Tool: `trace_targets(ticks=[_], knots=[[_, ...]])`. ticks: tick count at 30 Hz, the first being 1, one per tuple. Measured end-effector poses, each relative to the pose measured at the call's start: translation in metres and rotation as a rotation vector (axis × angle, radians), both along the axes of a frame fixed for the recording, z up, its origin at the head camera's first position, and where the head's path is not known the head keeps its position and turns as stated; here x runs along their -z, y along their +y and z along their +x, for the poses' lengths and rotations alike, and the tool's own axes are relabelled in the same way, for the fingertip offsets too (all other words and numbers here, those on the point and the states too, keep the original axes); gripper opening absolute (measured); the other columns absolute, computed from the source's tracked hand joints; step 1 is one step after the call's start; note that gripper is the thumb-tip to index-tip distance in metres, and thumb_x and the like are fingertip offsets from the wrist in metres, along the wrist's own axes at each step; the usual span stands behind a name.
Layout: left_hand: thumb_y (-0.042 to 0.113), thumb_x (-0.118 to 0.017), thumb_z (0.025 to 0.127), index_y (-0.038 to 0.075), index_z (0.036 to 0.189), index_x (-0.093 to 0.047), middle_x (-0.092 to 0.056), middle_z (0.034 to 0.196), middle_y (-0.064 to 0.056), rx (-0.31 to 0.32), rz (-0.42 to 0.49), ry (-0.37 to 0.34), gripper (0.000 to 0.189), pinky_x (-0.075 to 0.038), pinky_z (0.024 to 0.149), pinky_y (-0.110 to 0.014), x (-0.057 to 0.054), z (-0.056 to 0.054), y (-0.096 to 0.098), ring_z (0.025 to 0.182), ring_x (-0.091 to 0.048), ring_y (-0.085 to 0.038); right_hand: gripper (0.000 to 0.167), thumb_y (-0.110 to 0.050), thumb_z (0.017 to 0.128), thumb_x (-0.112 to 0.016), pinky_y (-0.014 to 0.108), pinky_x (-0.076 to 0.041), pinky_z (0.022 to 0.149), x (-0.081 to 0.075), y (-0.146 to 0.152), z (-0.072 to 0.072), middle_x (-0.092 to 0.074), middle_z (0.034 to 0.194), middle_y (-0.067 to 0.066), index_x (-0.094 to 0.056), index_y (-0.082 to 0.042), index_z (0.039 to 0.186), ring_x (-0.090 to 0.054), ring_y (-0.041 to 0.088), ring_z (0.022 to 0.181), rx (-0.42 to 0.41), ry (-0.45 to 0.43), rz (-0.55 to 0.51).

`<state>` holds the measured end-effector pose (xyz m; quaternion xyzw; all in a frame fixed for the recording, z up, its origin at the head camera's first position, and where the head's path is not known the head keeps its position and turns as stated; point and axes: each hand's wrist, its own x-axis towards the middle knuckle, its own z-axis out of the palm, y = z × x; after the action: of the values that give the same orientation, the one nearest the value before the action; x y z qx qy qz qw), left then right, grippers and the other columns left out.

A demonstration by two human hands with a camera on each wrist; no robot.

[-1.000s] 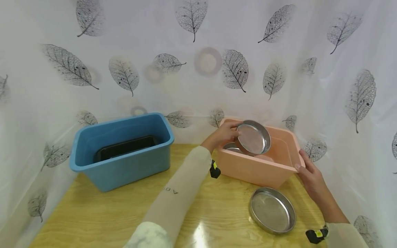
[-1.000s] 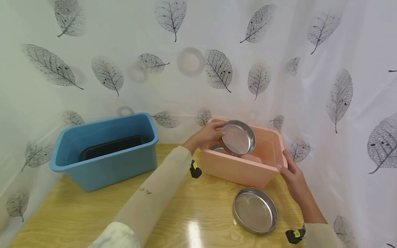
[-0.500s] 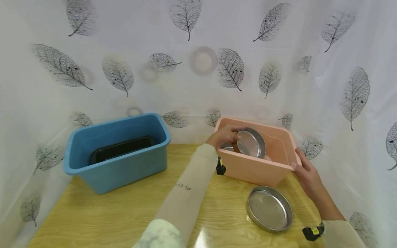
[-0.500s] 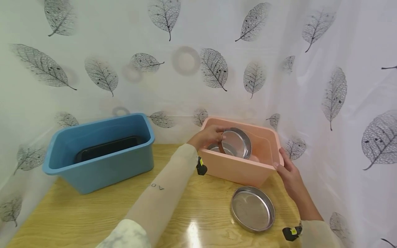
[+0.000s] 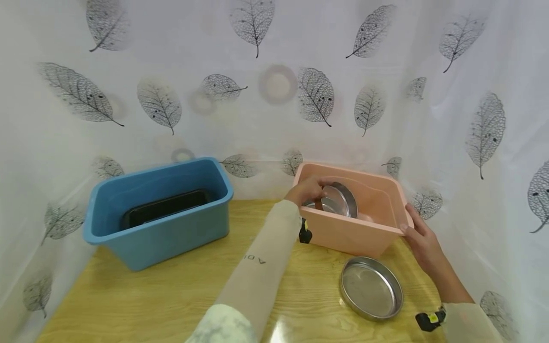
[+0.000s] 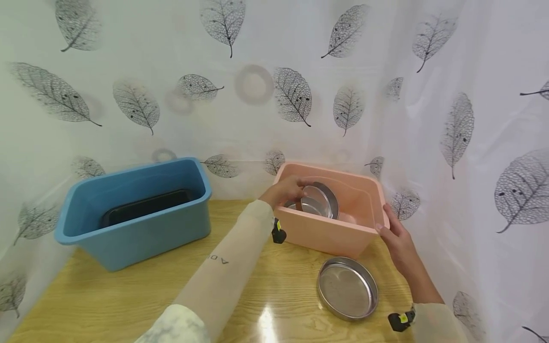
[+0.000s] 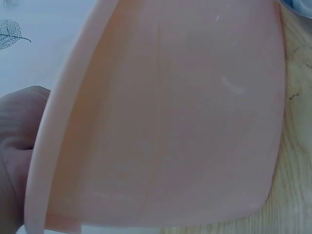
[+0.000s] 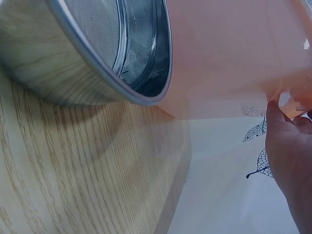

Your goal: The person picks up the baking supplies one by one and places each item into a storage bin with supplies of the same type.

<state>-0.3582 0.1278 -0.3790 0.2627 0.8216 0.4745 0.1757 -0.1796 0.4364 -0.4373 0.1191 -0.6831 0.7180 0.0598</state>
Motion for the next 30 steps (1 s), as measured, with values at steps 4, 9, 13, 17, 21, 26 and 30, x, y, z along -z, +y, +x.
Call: trace_targets(ticks=[4, 9, 13, 17, 21, 26, 30], knots=[[-0.007, -0.055, 0.096, 0.008, 0.148, -0.052, -0.052, 0.147, -0.022, -0.037, 0.073, -0.012, 0.054, -0.039, 0.065, -0.022, -0.002, 0.002, -0.003, 0.111, -0.061, -0.025, 0.069, -0.006, 0.106, -0.04, 0.009, -0.043, 0.1, -0.001, -0.002, -0.001, 0.01, 0.171, 0.002, -0.002, -0.013, 0.164, -0.047, -0.012, 0.127, 0.006, -0.003, 0.021], [-0.006, -0.055, 0.098, 0.005, 0.149, -0.05, -0.044, 0.153, -0.026, -0.012, 0.191, -0.053, 0.052, -0.051, 0.089, -0.034, -0.002, 0.001, -0.005, 0.141, -0.044, -0.038, 0.069, -0.006, 0.106, -0.04, 0.009, -0.042, 0.101, 0.0, -0.003, -0.002, 0.011, 0.171, 0.002, -0.002, -0.014, 0.164, -0.047, -0.012, 0.128, 0.002, -0.002, 0.025], [-0.002, -0.057, 0.1, 0.008, 0.151, -0.048, -0.043, 0.154, -0.026, 0.04, 0.282, -0.121, 0.052, -0.05, 0.104, -0.044, -0.004, 0.002, -0.008, 0.137, -0.05, -0.037, 0.069, -0.005, 0.106, -0.039, 0.009, -0.042, 0.101, 0.001, -0.003, -0.002, 0.012, 0.171, 0.001, -0.001, -0.014, 0.164, -0.047, -0.012, 0.128, -0.004, -0.004, 0.023], [0.004, -0.06, 0.101, 0.01, 0.152, -0.047, -0.045, 0.155, -0.021, 0.091, 0.332, -0.165, 0.053, -0.046, 0.11, -0.045, -0.008, 0.006, -0.012, 0.134, -0.054, -0.034, 0.069, -0.006, 0.107, -0.04, 0.009, -0.042, 0.101, 0.0, -0.002, -0.001, 0.011, 0.171, -0.001, -0.001, -0.014, 0.164, -0.046, -0.012, 0.128, -0.001, -0.003, 0.017], [0.004, -0.059, 0.101, 0.009, 0.152, -0.046, -0.048, 0.152, -0.019, 0.138, 0.355, -0.158, 0.053, -0.05, 0.106, -0.039, -0.013, 0.011, -0.014, 0.134, -0.054, -0.036, 0.069, -0.006, 0.107, -0.04, 0.009, -0.043, 0.1, -0.001, -0.001, 0.0, 0.01, 0.171, -0.002, -0.001, -0.013, 0.163, -0.046, -0.011, 0.128, 0.008, -0.004, 0.011], [0.001, -0.058, 0.101, 0.009, 0.151, -0.048, -0.051, 0.15, -0.02, 0.178, 0.369, -0.135, 0.052, -0.055, 0.099, -0.034, -0.015, 0.017, -0.015, 0.133, -0.054, -0.036, 0.069, -0.007, 0.107, -0.04, 0.009, -0.044, 0.099, 0.0, -0.002, 0.0, 0.009, 0.171, 0.0, -0.002, -0.014, 0.164, -0.046, -0.009, 0.127, 0.011, -0.011, 0.007], [0.0, -0.058, 0.1, 0.009, 0.152, -0.046, -0.049, 0.152, -0.018, 0.217, 0.373, -0.124, 0.053, -0.053, 0.101, -0.036, -0.016, 0.024, -0.018, 0.136, -0.053, -0.032, 0.069, -0.007, 0.107, -0.04, 0.009, -0.045, 0.098, 0.0, -0.001, 0.001, 0.007, 0.171, 0.002, -0.002, -0.014, 0.164, -0.048, -0.008, 0.126, 0.008, -0.015, 0.005]])
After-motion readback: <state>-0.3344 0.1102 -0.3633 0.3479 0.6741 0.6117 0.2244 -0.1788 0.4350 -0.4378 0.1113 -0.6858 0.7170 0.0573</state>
